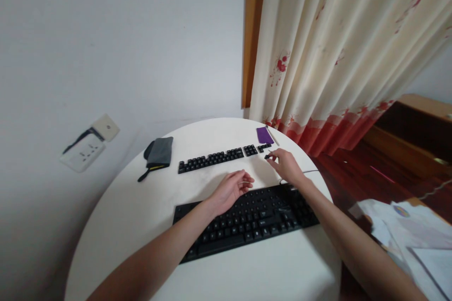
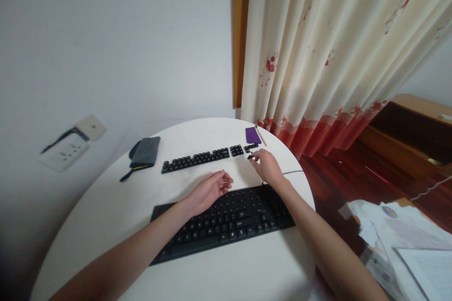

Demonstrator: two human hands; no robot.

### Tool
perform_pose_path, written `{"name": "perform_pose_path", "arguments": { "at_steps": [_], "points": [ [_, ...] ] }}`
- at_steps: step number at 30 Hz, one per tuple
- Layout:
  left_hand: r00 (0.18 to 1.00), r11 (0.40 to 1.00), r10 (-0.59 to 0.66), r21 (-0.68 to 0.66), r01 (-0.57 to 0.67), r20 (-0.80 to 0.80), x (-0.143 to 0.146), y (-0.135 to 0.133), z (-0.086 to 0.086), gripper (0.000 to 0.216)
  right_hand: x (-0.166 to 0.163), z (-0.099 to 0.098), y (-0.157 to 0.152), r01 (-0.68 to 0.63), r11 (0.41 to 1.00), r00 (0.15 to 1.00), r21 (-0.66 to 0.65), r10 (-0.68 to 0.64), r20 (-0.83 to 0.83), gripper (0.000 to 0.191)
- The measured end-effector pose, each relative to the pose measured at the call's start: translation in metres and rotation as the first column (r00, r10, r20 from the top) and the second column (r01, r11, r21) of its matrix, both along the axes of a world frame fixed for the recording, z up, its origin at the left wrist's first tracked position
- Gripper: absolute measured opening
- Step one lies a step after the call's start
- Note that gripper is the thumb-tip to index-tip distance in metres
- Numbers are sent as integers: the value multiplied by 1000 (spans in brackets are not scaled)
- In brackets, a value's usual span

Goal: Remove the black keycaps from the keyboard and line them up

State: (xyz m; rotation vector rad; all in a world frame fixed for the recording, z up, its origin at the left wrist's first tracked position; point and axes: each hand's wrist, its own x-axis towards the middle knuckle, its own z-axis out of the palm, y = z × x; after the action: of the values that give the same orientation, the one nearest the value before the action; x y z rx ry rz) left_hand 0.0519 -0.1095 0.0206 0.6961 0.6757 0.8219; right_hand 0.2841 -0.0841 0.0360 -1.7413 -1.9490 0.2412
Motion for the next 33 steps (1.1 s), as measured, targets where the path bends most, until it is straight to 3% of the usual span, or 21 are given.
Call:
{"name": "perform_pose_path", "arguments": {
  "at_steps": [4,10,20,25,33],
  "points": [
    [1000,999,-18,-47,19,23,-1,2,1,25,31,-7,39,31,990,998,-138,-23,57,11],
    [998,996,-30,-79,35,57,-3,5,1,33,38,-18,59,48,974,996,-221,-29,87,12],
    [997,997,-36,-72,41,73,-3,4,1,35,37,-31,55,195,961,979,-194,-181,91,20],
    [997,996,-39,-74,43,63,-3,4,3,35,33,-27,53,150,977,987,-150,-139,79,25],
    [998,996,-32,-83,36,53,-2,3,7,33,27,-21,60,63,990,992,-123,-48,119,12]
  ]
}}
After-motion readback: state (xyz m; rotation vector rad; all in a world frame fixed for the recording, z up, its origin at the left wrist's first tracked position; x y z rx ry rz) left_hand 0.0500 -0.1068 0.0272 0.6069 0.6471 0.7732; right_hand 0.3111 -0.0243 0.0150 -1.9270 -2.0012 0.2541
